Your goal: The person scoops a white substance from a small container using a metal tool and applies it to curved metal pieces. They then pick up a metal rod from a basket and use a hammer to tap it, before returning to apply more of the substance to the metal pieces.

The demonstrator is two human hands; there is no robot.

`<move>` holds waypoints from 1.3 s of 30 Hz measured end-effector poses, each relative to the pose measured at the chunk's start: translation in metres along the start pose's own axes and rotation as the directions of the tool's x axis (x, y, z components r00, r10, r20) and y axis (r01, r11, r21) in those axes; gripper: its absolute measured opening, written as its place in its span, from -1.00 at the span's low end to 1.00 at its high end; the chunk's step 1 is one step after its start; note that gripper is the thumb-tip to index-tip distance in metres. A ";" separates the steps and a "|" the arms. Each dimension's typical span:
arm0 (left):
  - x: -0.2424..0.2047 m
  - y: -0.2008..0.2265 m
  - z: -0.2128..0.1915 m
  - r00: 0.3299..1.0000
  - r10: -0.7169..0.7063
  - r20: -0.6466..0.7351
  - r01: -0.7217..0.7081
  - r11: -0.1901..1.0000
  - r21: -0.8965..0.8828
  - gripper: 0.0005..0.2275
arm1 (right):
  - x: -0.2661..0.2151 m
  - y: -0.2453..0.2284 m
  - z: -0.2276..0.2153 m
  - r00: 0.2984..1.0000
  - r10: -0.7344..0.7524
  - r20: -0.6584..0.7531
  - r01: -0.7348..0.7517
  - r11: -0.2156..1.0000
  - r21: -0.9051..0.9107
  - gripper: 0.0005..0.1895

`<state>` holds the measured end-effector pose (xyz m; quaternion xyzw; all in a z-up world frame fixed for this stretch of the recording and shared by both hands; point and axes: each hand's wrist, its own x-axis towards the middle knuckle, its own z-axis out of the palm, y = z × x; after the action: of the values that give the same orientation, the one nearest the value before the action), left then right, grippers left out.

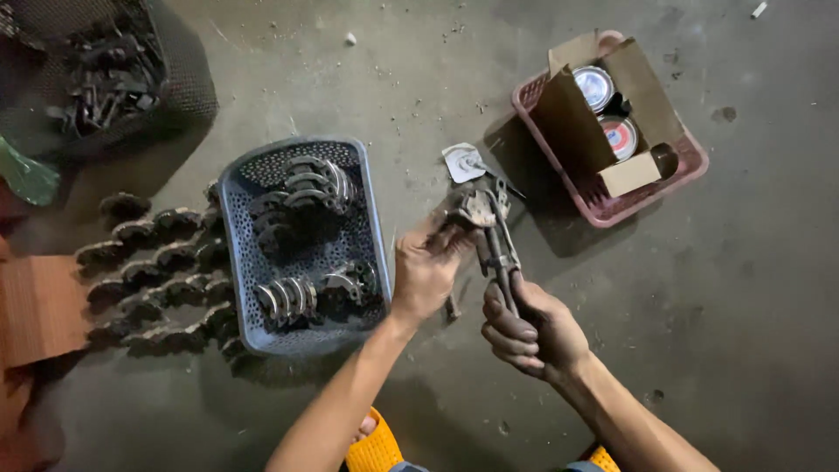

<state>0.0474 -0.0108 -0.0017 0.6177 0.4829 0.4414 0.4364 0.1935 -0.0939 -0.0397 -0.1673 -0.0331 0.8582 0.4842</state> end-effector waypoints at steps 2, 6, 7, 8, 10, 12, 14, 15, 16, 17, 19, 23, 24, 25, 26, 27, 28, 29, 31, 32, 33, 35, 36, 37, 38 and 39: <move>-0.007 -0.025 -0.002 0.998 -0.025 -0.064 0.020 0.998 -0.064 -0.72 | 0.007 0.000 0.015 1.000 0.015 0.008 -0.015 0.999 -0.030 -0.47; 0.000 -0.010 -0.013 0.992 -0.068 -0.108 0.046 0.980 -0.192 -0.73 | 0.017 0.008 0.013 0.999 -0.020 -0.031 0.015 0.988 -0.156 -0.46; 0.002 -0.013 -0.015 0.984 -0.135 -0.113 0.099 0.955 -0.281 -0.76 | 0.020 0.014 -0.016 0.995 -0.080 -0.053 0.054 0.925 -0.375 -0.48; 0.003 -0.017 -0.017 0.973 -0.202 -0.113 0.148 0.918 -0.368 -0.77 | 0.021 0.020 -0.045 0.988 -0.141 -0.059 0.081 0.813 -0.576 -0.48; 0.008 -0.027 -0.030 0.937 -0.317 -0.147 0.193 0.822 -0.536 -0.80 | 0.046 0.028 -0.044 0.961 -0.227 -0.156 -0.055 0.396 -0.916 -0.64; 0.003 -0.041 -0.041 0.890 -0.429 -0.155 0.217 0.697 -0.684 -0.82 | 0.068 0.053 -0.086 0.918 -0.350 -0.187 -0.242 -0.120 -0.963 -0.78; -0.009 -0.055 -0.052 0.956 0.217 -0.197 -0.154 0.943 0.296 -0.63 | 0.091 0.090 -0.169 0.942 -0.292 -0.165 -0.314 -0.589 -0.745 -0.74; -0.008 -0.049 -0.047 0.956 0.218 -0.198 -0.153 0.942 0.298 -0.63 | 0.096 0.099 -0.178 0.943 -0.291 -0.164 -0.311 -0.590 -0.745 -0.74; -0.006 -0.041 -0.043 0.917 -0.249 -0.312 0.120 0.918 -0.378 -0.78 | 0.101 0.107 -0.187 0.952 -0.283 -0.115 -0.265 -0.577 -0.773 -0.73; -0.003 -0.034 -0.039 0.757 -0.646 -0.098 0.231 0.405 -0.884 -0.88 | 0.107 0.114 -0.195 0.959 -0.276 -0.064 -0.216 -0.565 -0.797 -0.71; -0.005 -0.036 -0.042 0.753 -0.653 -0.085 0.232 0.384 -0.894 -0.88 | 0.099 0.087 -0.161 0.957 -0.259 -0.130 -0.231 -0.408 -0.883 -0.73; -0.004 -0.033 -0.047 0.731 -0.680 -0.052 0.205 0.292 -0.934 -0.89 | 0.039 0.044 -0.093 0.920 -0.339 -0.196 -0.211 -0.007 -0.977 -0.77; -0.004 -0.041 -0.048 0.736 -0.676 -0.046 0.206 0.287 -0.935 -0.89 | 0.032 0.033 -0.084 0.918 -0.346 -0.194 -0.211 -0.012 -0.977 -0.77; -0.006 -0.050 -0.047 0.722 -0.691 -0.039 0.202 0.264 -0.943 -0.90 | 0.023 0.022 -0.074 0.880 -0.442 -0.175 -0.180 0.030 -0.983 -0.58; -0.008 -0.057 -0.046 0.708 -0.706 -0.032 0.198 0.241 -0.950 -0.90 | 0.013 0.011 -0.064 0.831 -0.534 -0.157 -0.144 0.067 -0.987 -0.35; -0.007 -0.055 -0.043 0.716 -0.698 -0.024 0.200 0.237 -0.951 -0.90 | 0.011 0.001 -0.069 0.825 -0.544 -0.152 -0.142 0.060 -0.988 -0.35; -0.007 -0.052 -0.041 0.690 -0.724 -0.004 0.212 0.207 -0.955 -0.92 | 0.008 -0.009 -0.074 0.796 -0.588 -0.143 -0.106 0.096 -0.990 -0.44; -0.007 -0.049 -0.040 0.666 -0.746 0.010 0.218 0.182 -0.959 -0.93 | 0.008 -0.019 -0.079 0.767 -0.628 -0.130 -0.062 0.129 -0.990 -0.53; 0.002 -0.006 -0.035 0.658 -0.753 -0.004 0.212 0.190 -0.959 -0.91 | 0.003 -0.029 -0.047 0.729 -0.670 -0.138 -0.044 0.156 -0.987 -0.78; 0.006 0.015 -0.033 0.640 -0.768 -0.019 0.207 0.196 -0.958 -0.90 | 0.000 -0.032 -0.031 0.694 -0.702 -0.159 -0.033 0.190 -0.981 -0.86; 0.000 0.002 -0.034 0.643 -0.765 -0.022 0.203 0.199 -0.959 -0.90 | -0.001 -0.037 -0.008 0.695 -0.702 -0.154 -0.028 0.188 -0.982 -0.86; -0.013 -0.027 -0.035 0.801 -0.597 0.044 0.271 0.296 -0.916 -0.73 | -0.004 -0.045 0.037 0.798 -0.600 0.054 0.059 -0.011 -0.998 -0.75; -0.017 -0.031 -0.042 0.800 -0.599 0.041 0.269 0.297 -0.916 -0.73 | -0.009 -0.049 0.043 0.800 -0.597 0.054 0.059 -0.010 -0.998 -0.75; -0.020 -0.036 -0.049 0.900 -0.416 0.133 0.260 0.264 -0.929 -0.73 | -0.014 -0.053 0.048 0.857 -0.505 0.103 0.085 -0.059 -0.995 -0.90; -0.024 -0.040 -0.055 0.954 -0.209 0.215 0.261 0.229 -0.938 -0.72 | -0.018 -0.058 0.053 0.903 -0.404 0.149 0.116 -0.105 -0.988 -0.82; -0.024 -0.035 -0.054 0.955 -0.209 0.213 0.260 0.230 -0.938 -0.72 | -0.021 -0.056 0.064 0.903 -0.403 0.151 0.117 -0.106 -0.987 -0.82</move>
<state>-0.0160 -0.0225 -0.0264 0.1585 0.1957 0.5586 0.7903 0.2288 -0.0752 0.0378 -0.5367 -0.6220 0.4318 0.3722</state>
